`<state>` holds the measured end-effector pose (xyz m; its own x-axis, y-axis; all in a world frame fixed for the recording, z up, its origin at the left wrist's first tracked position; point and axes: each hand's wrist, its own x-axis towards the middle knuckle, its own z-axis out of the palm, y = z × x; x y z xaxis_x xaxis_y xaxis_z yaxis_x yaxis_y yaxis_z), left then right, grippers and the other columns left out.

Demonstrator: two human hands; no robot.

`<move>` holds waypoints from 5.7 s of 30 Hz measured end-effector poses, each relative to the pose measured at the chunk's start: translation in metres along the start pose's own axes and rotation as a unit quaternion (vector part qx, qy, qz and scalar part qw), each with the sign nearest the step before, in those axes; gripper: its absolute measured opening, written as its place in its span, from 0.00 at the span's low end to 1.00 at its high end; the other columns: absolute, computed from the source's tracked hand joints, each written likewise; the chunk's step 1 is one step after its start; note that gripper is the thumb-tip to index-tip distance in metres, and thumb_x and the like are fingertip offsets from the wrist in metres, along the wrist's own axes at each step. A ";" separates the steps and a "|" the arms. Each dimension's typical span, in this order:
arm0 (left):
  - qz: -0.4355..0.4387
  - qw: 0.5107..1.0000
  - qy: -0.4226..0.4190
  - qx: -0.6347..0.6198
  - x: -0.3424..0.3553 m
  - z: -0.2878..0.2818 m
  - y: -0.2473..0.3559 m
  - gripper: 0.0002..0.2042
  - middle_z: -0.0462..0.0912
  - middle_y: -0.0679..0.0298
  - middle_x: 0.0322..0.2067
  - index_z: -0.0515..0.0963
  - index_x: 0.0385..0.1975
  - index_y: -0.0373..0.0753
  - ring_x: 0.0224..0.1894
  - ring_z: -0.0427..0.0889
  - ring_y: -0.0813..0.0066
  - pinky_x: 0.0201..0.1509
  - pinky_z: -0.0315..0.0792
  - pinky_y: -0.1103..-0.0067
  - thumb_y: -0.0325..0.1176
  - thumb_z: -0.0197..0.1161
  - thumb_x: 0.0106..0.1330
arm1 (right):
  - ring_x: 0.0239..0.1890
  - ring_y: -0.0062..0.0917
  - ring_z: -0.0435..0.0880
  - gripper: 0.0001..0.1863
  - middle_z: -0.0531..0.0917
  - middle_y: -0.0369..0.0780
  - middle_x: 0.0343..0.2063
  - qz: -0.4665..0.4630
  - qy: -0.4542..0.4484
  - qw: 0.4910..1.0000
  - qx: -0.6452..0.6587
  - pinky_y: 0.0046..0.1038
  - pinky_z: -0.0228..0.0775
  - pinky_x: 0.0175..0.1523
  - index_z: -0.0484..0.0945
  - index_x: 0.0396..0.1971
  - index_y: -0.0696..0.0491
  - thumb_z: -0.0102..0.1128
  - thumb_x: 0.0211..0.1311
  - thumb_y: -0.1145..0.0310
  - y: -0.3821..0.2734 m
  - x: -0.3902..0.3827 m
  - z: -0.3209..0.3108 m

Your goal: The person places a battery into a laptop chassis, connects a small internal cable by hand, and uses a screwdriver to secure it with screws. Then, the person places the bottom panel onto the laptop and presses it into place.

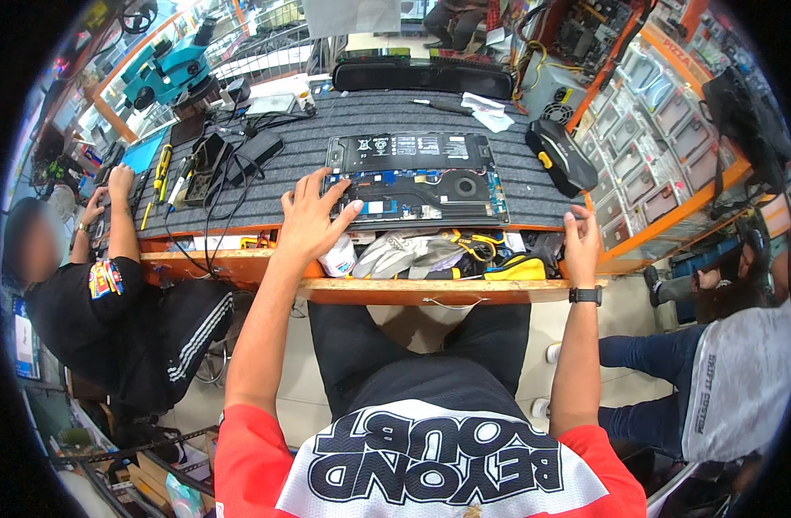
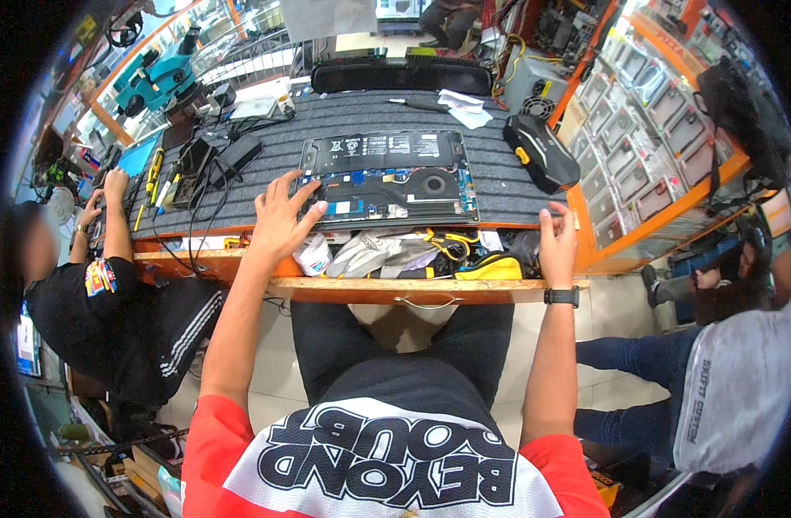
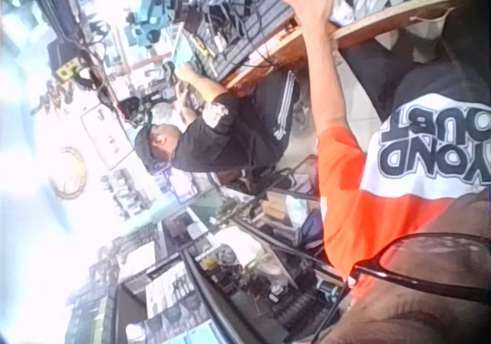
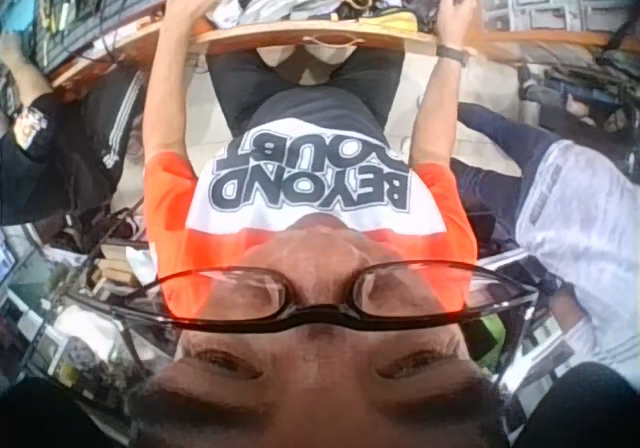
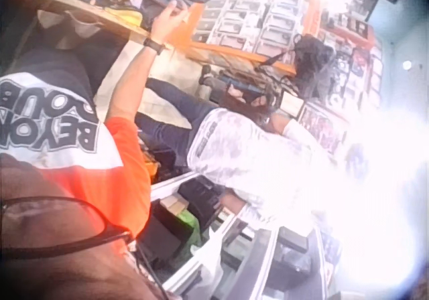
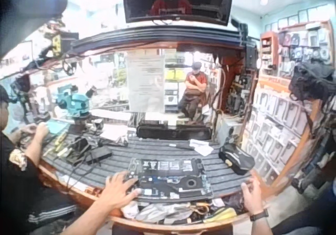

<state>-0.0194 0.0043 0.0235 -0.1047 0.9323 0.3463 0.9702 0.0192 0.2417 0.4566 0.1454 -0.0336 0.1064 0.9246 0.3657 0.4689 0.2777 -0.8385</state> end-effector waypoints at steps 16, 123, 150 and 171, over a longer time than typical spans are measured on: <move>-0.045 0.993 0.044 -0.102 -0.015 0.014 -0.013 0.55 0.80 0.53 0.59 0.63 0.74 0.41 0.64 0.76 0.56 0.72 0.58 0.58 0.52 0.84 0.43 | 0.55 0.41 0.73 0.39 0.77 0.44 0.51 -0.245 -0.141 0.911 -0.301 0.45 0.65 0.56 0.80 0.59 0.54 0.71 0.58 0.39 -0.081 -0.028 0.065; 0.383 0.616 -0.654 -0.215 0.047 -0.004 0.573 0.12 0.87 0.60 0.31 0.85 0.47 0.32 0.31 0.83 0.77 0.37 0.76 0.80 0.34 0.67 0.71 | 0.38 0.23 0.85 0.08 0.84 0.37 0.38 0.078 0.774 0.590 0.218 0.31 0.82 0.48 0.74 0.43 0.52 0.64 0.70 0.72 -0.127 -0.407 -0.673; 0.404 0.493 -0.722 -0.270 0.002 -0.017 0.653 0.18 0.85 0.58 0.50 0.81 0.56 0.35 0.49 0.81 0.71 0.56 0.74 0.77 0.41 0.64 0.75 | 0.46 0.21 0.87 0.19 0.85 0.39 0.47 0.149 0.658 0.678 0.292 0.29 0.85 0.49 0.74 0.59 0.58 0.58 0.71 0.73 -0.179 -0.441 -0.583; 0.205 0.393 -0.851 -0.283 -0.090 -0.048 0.807 0.18 0.89 0.54 0.44 0.79 0.56 0.33 0.42 0.91 0.69 0.46 0.80 0.79 0.41 0.61 0.78 | 0.49 0.23 0.86 0.24 0.84 0.40 0.51 0.236 0.593 0.682 0.357 0.31 0.82 0.52 0.69 0.65 0.58 0.59 0.72 0.73 -0.169 -0.470 -0.518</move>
<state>0.7625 -0.0815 0.2305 0.7997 -0.2836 -0.5292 0.5746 0.1063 0.8115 0.7811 -0.4716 0.1456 0.9312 0.2114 -0.2971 -0.3633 0.4698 -0.8045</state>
